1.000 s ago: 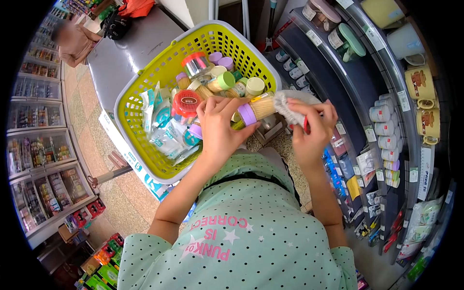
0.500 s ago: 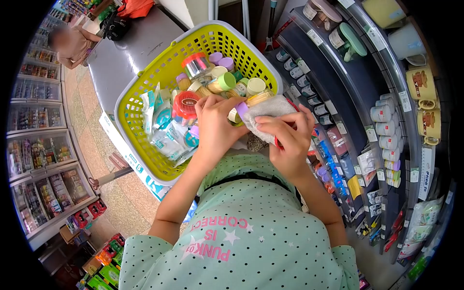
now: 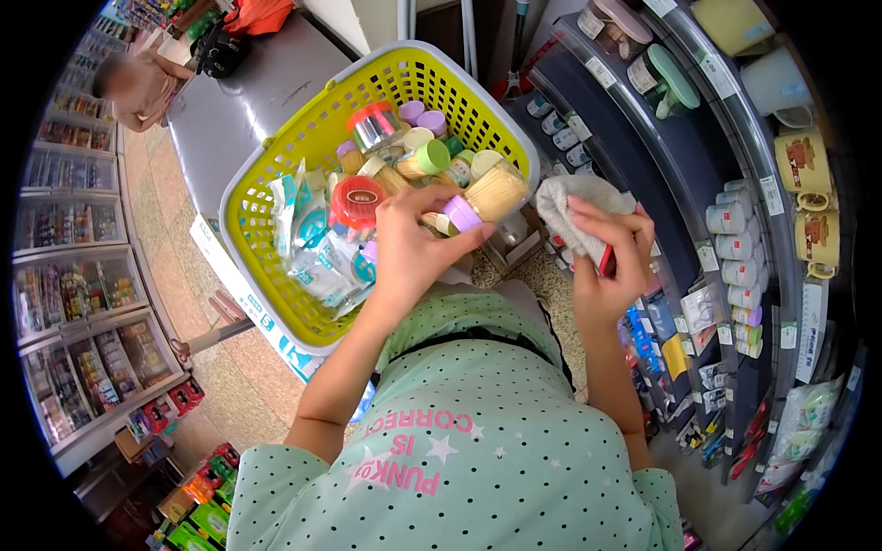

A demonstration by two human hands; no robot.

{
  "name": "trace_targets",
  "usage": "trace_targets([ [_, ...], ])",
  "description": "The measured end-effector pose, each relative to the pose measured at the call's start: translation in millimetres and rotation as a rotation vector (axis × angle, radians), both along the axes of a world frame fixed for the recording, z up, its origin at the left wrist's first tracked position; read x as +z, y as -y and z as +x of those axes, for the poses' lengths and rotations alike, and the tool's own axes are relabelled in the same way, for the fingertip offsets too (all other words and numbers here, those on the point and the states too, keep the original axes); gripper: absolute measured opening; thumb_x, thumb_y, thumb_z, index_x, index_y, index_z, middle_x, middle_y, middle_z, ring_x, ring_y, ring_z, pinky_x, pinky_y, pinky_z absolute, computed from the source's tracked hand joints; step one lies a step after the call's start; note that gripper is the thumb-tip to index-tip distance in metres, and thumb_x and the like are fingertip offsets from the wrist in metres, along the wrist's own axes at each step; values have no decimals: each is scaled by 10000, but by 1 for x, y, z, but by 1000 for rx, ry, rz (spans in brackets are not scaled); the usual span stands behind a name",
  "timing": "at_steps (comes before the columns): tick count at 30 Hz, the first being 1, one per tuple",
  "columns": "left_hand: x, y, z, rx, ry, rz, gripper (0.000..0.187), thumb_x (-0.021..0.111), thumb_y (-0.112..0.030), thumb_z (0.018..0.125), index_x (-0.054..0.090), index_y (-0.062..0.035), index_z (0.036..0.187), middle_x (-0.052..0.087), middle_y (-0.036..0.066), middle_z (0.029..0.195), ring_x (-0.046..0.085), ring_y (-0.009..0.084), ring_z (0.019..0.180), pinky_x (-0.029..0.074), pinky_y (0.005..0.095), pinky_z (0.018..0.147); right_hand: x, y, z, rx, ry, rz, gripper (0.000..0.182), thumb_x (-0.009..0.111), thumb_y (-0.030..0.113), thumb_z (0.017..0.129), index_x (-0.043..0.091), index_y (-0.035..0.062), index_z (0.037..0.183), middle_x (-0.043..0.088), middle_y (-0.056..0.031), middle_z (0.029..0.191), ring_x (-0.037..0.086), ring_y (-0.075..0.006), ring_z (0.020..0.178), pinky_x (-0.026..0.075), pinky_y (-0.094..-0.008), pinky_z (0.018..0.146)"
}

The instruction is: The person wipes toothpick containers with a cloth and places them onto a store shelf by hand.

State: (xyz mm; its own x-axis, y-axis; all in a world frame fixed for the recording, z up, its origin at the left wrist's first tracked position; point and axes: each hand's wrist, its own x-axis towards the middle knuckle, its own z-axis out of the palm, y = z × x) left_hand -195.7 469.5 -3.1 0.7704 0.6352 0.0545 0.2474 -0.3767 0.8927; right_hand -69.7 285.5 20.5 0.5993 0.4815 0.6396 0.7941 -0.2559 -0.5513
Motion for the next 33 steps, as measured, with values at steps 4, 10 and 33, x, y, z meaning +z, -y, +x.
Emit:
trace_targets([
  [4,16,-2,1,-46,45,-204,469,872,-141,660,708,65,1048,736,102,961,677,153,922,516,306,887,24,-3,-24,132,21,-27,331,619,-6,674,733,142,947,773,32,1036,595,-160,858,303,-471,1116],
  [10,23,9,0,-52,104,-132,486,889,-155,646,703,73,1032,734,121,921,687,155,851,529,295,818,27,-14,-35,114,98,-40,323,677,-14,659,730,124,946,771,33,1034,519,-151,752,345,-407,1018],
  [33,11,7,-11,-257,283,-186,672,943,1,529,680,22,1148,679,93,1146,612,187,1117,443,322,1019,77,12,8,380,-58,-11,397,678,-56,585,722,123,937,771,7,1003,532,-214,792,406,-375,892],
])
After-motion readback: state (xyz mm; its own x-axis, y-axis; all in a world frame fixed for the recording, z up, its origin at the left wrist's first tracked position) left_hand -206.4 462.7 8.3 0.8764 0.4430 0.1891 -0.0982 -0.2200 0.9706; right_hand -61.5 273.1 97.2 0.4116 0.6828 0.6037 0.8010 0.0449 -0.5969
